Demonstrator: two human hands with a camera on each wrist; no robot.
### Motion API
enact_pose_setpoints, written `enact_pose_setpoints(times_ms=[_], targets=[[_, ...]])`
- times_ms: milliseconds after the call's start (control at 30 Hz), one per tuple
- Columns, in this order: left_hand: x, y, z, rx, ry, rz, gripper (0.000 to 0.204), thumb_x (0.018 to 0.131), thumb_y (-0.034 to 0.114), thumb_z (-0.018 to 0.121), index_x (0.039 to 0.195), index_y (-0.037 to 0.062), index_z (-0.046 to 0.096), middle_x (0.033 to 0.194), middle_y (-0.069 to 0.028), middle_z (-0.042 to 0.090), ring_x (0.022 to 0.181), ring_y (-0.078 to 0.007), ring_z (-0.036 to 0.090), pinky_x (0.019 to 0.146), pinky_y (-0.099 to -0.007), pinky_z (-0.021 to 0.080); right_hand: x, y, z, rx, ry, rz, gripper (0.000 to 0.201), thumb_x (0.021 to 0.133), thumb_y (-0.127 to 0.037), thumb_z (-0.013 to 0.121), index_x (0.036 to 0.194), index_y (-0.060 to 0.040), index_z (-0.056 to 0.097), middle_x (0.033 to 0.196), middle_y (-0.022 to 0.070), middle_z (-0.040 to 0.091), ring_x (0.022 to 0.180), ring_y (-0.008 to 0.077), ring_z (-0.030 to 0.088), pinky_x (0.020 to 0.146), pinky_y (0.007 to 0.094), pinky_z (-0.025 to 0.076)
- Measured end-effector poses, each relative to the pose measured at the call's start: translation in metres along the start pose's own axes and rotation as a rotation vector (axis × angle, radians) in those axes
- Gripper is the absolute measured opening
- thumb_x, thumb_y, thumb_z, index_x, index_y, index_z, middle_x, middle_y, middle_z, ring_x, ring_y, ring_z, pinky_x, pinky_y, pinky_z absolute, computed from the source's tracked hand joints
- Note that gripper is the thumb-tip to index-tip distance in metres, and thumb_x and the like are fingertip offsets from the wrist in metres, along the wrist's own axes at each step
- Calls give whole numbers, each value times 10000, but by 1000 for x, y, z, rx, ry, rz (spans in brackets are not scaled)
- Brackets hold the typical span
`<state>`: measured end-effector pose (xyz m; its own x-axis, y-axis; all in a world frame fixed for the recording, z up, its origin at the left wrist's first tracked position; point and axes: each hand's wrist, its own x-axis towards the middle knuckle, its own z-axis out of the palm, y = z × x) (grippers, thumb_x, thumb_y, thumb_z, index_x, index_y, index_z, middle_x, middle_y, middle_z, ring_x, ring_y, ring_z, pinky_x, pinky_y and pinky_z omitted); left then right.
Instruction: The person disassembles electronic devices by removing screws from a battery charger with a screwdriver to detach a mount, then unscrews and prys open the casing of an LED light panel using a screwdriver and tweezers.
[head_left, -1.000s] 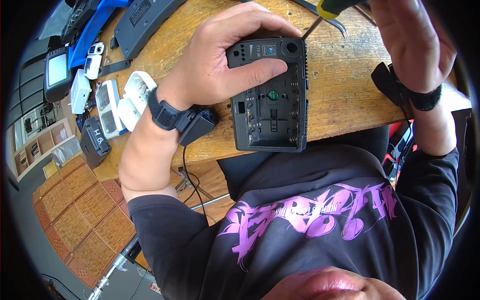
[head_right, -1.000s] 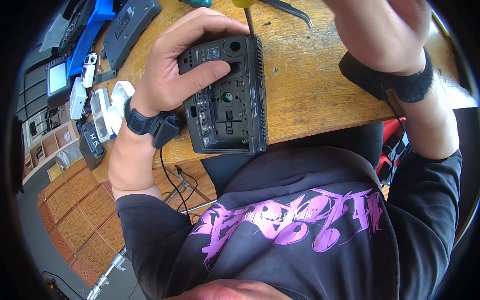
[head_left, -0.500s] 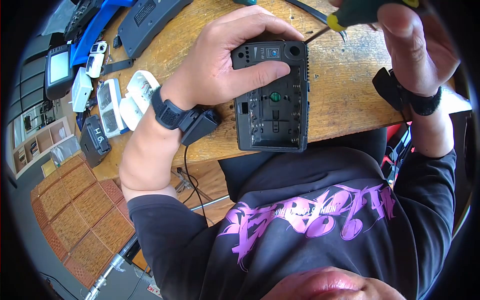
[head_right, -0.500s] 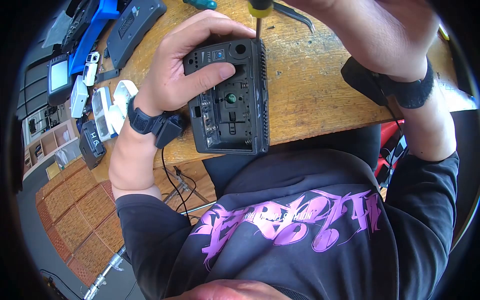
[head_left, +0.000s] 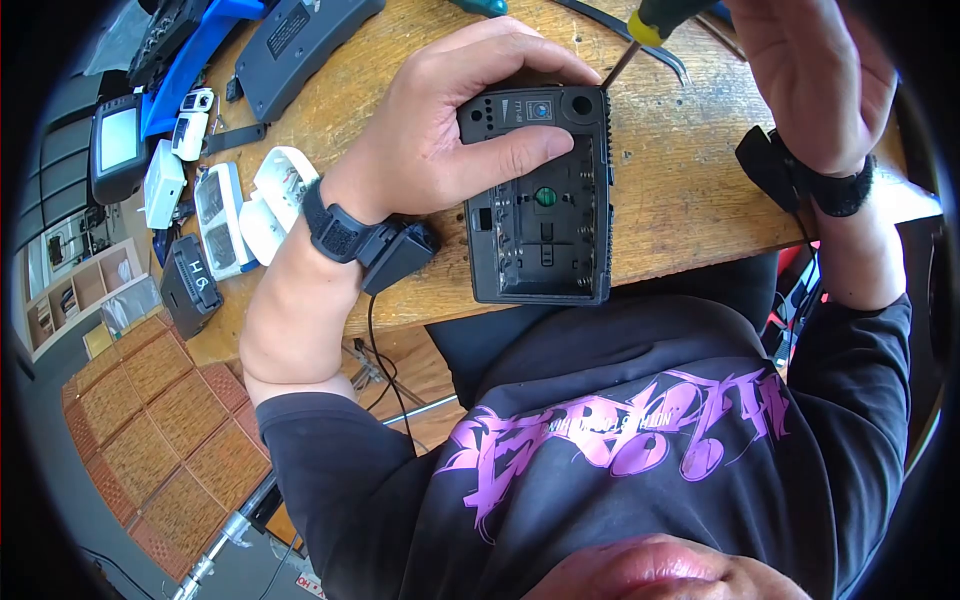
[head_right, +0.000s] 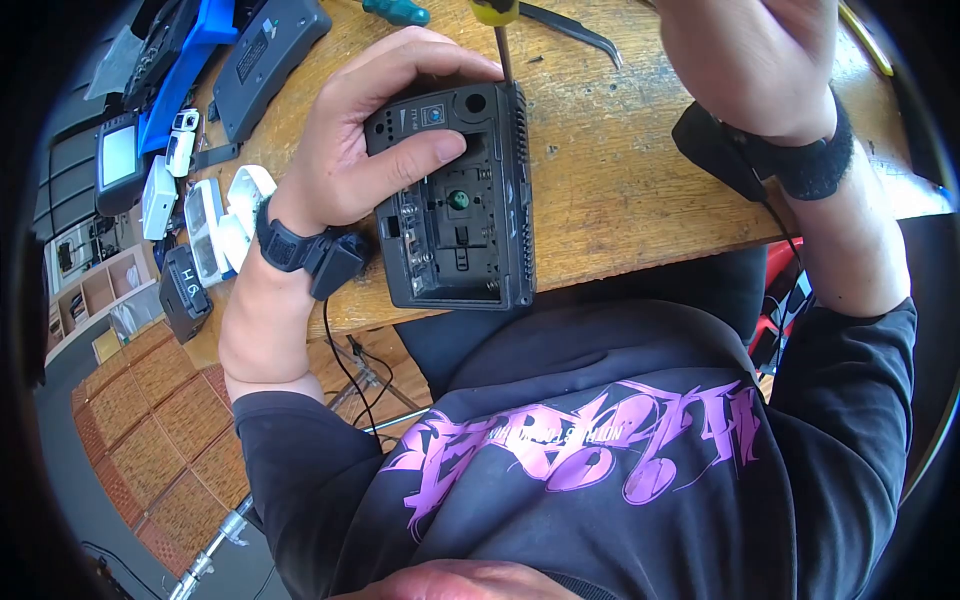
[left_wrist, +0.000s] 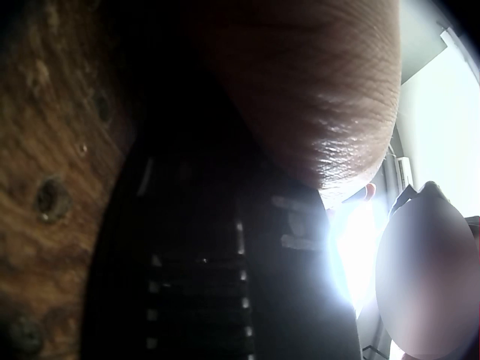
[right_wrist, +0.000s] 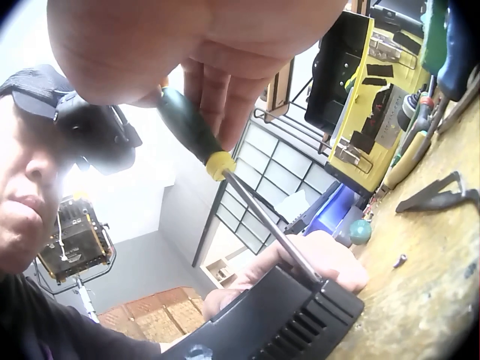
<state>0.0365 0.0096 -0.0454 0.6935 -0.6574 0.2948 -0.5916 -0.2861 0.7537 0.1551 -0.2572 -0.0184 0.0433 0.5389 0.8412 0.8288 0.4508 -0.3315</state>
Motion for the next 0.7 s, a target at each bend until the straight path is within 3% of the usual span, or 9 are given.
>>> enact_pose_setpoints(times_ms=[167,200,233,300,333,367,433,700], targets=[[0,0,-2,55,-12,34,410,859,171,751,1219,-18,697,1117,-119,671,1031,-230,666,923,-332,508,18,-12,6,3,-35,-43,667,939,-327,788,1446,-84,430,1116,144,641,945,225,729,769,318,642],[0,0,-3,56,-11,36,410,859,171,751,1219,-18,697,1117,-119,671,1031,-230,666,923,-332,508,28,-38,24,-71,76,-23,658,965,-339,754,1468,-89,410,1112,153,647,967,216,726,776,316,635],[0,-1,-3,49,-12,37,413,859,173,750,1221,-18,696,1119,-119,671,1030,-229,664,922,-331,508,38,-58,32,-73,76,-23,658,965,-339,754,1468,-89,410,1112,153,647,967,216,726,776,316,635],[0,-1,-3,42,-15,41,416,859,174,749,1223,-19,694,1120,-119,670,1029,-228,663,920,-331,508,51,-78,38,41,303,702,662,980,-344,732,1485,-87,387,1090,155,652,972,207,722,789,313,630],[0,-1,-3,31,-14,37,417,860,174,749,1226,-18,693,1119,-119,669,1028,-228,664,920,-331,508,17,-30,63,-238,325,113,633,1014,-348,683,1494,-84,367,1071,152,652,959,200,721,793,304,630],[0,-1,-2,19,-12,31,418,862,173,748,1229,-18,692,1118,-118,668,1027,-228,664,921,-332,509,11,-16,48,-238,325,114,633,1014,-348,683,1494,-84,367,1071,152,652,959,200,721,793,304,630],[0,0,-2,28,-14,22,416,864,170,746,1230,-18,691,1116,-118,666,1027,-229,665,922,-333,510,8,-8,15,-58,46,-58,591,1041,-366,633,1494,-84,380,1069,157,649,950,200,718,796,303,630],[1,1,-2,28,-4,28,405,869,157,739,1230,-19,691,1116,-119,661,1032,-231,667,923,-337,511,28,-33,12,-154,-4,-49,568,1048,-370,620,1485,-86,395,1062,157,647,922,199,717,794,307,631]])
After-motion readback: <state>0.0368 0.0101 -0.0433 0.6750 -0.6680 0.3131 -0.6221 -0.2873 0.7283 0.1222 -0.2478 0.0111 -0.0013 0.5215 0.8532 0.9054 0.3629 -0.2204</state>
